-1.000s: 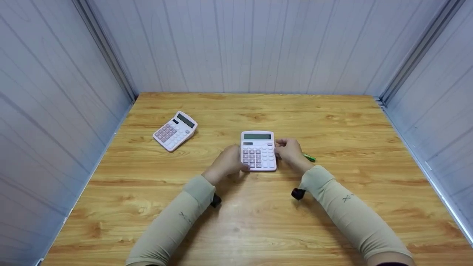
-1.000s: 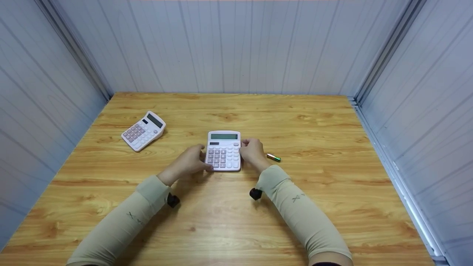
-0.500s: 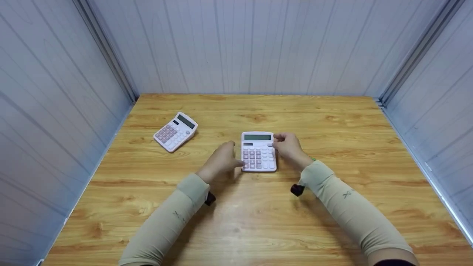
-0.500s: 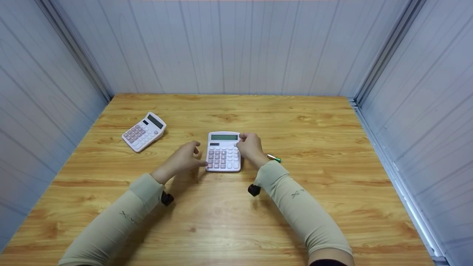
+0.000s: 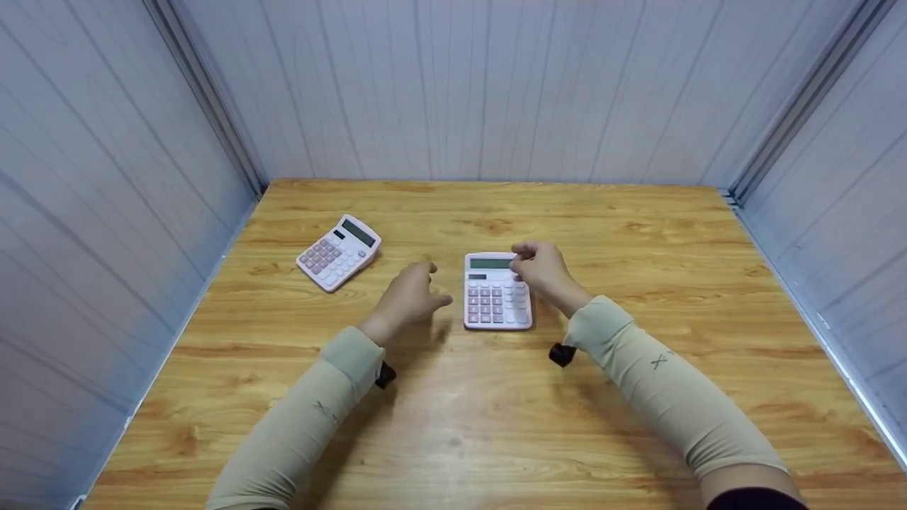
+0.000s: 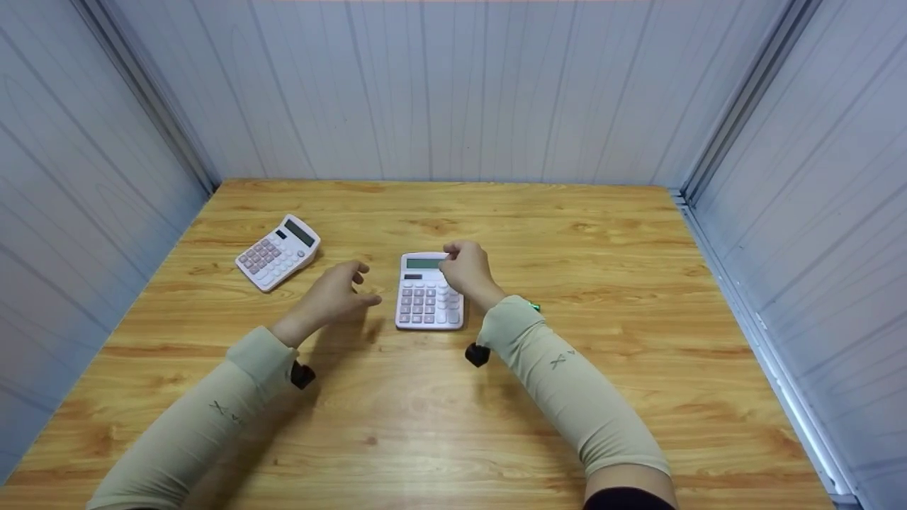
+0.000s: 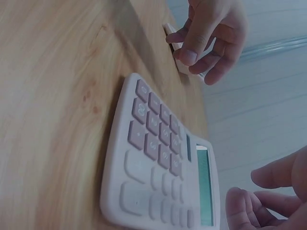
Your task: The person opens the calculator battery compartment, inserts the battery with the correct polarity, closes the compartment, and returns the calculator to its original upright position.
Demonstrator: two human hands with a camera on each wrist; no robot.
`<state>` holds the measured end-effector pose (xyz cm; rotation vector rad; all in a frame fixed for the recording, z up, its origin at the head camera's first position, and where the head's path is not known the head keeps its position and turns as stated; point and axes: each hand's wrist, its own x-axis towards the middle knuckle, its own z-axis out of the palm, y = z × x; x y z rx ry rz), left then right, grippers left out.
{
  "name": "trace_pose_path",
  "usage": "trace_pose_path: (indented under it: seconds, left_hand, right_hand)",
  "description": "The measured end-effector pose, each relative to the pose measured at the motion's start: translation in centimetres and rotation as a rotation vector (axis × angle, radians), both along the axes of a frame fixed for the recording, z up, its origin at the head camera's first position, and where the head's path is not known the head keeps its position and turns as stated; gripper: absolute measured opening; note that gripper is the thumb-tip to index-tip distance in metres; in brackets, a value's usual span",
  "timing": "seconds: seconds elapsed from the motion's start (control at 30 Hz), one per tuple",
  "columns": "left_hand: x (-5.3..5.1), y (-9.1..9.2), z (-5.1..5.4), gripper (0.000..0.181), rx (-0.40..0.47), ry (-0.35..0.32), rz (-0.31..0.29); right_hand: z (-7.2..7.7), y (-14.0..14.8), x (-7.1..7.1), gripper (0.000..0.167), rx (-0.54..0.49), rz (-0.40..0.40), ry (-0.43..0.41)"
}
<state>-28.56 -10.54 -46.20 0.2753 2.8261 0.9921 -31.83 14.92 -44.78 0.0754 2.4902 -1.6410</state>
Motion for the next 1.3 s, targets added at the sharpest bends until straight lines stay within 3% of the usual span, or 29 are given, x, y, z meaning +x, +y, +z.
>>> trace_pose_path:
  seconds: [0.4,0.77,1.07,1.3]
  left_hand:
    - [-0.2,-3.2,0.4,0.064,-0.039,-0.011,0.028]
    - [-0.4,-6.8,1.0,0.066,-0.036,0.006,0.053]
    - [-0.9,-9.6,1.3,0.064,-0.042,0.021,0.111]
    - [-1.1,-11.8,0.8,0.062,-0.023,0.027,0.16]
  right_hand:
    - [1.5,-1.8,-0.1,0.041,0.041,0.062,0.064]
    - [1.8,-3.9,-0.1,0.037,-0.033,0.107,0.097]
    - [1.3,-6.2,-0.1,0.036,-0.119,0.154,0.085]
    - [0.5,-7.7,-0.1,0.037,-0.17,0.189,0.057]
